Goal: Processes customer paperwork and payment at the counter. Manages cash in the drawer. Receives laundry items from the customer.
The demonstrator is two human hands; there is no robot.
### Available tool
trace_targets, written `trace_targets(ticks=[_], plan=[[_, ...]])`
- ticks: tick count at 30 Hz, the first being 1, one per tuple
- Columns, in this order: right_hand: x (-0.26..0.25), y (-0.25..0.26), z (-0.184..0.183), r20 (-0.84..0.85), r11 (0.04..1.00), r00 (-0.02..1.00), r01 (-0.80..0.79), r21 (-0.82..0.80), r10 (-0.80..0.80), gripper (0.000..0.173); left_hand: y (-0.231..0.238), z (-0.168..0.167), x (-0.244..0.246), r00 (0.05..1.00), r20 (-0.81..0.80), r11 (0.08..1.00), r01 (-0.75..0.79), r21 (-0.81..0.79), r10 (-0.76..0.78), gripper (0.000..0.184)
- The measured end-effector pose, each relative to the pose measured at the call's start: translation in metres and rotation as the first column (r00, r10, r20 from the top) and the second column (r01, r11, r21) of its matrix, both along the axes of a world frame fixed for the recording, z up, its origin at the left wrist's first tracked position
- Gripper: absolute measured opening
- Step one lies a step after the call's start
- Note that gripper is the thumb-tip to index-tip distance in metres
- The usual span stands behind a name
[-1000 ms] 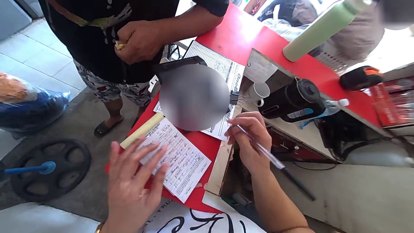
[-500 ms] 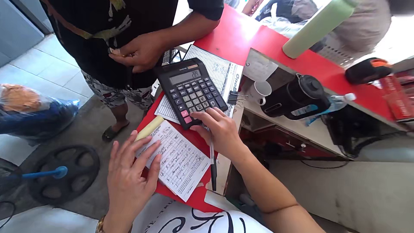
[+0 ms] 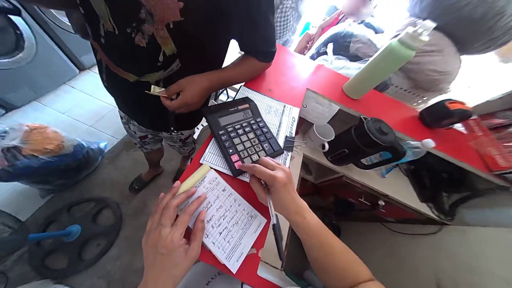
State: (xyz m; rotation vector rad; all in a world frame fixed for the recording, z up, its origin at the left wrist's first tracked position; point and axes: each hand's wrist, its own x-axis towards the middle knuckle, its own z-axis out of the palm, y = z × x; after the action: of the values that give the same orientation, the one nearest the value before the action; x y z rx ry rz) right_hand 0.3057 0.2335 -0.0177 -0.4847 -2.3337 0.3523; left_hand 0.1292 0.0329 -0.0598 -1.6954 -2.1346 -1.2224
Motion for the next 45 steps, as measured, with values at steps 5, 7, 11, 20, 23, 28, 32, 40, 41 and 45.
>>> trace_targets(ticks=[5,7,11,20,23,28,32,40,41,45], plan=[[-0.004,0.001,0.004,-0.031,1.0,1.0,0.005,-0.018,-0.006,0.024,0.0,0.001,0.001,1.0,0.006,1.0,0.004,-0.005,-0.004,0.032],[-0.006,0.002,0.002,-0.029,1.0,0.999,0.018,0.002,-0.018,0.026,0.0,0.002,0.0,1.0,0.008,1.0,0.005,-0.009,-0.005,0.032],[-0.007,0.006,0.003,-0.047,1.0,0.999,-0.001,-0.003,0.001,0.023,0.001,0.001,-0.001,1.0,0.008,1.0,0.009,-0.005,-0.009,0.032],[0.0,0.019,0.005,-0.101,0.996,0.995,-0.016,-0.092,0.007,0.024,0.001,-0.001,-0.002,1.0,-0.001,1.0,0.014,0.001,-0.014,0.033],[0.002,0.035,0.005,-0.095,0.992,0.987,0.124,-0.036,-0.126,0.024,0.001,-0.001,-0.003,1.0,-0.009,1.0,0.029,-0.008,-0.029,0.035],[-0.011,0.047,0.017,-0.037,0.984,0.985,0.17,0.051,-0.168,0.023,0.001,-0.002,-0.005,0.999,-0.017,0.999,0.043,-0.019,-0.043,0.037],[-0.038,0.051,0.024,0.005,0.993,0.995,0.098,0.069,-0.099,0.022,0.001,-0.002,-0.004,0.999,-0.014,0.999,0.033,-0.014,-0.033,0.035],[-0.034,0.049,0.026,0.099,0.991,0.99,0.09,0.097,-0.1,0.019,-0.001,-0.001,-0.003,0.999,-0.023,0.999,0.033,-0.028,-0.034,0.035],[-0.031,0.049,0.023,0.101,0.99,0.988,0.102,0.101,-0.113,0.019,0.0,-0.001,-0.002,0.999,-0.026,0.999,0.029,-0.028,-0.029,0.035],[-0.011,0.049,0.017,0.09,0.986,0.983,0.155,0.067,-0.161,0.024,0.001,-0.001,-0.002,0.999,-0.036,0.999,0.019,-0.028,-0.02,0.035]])
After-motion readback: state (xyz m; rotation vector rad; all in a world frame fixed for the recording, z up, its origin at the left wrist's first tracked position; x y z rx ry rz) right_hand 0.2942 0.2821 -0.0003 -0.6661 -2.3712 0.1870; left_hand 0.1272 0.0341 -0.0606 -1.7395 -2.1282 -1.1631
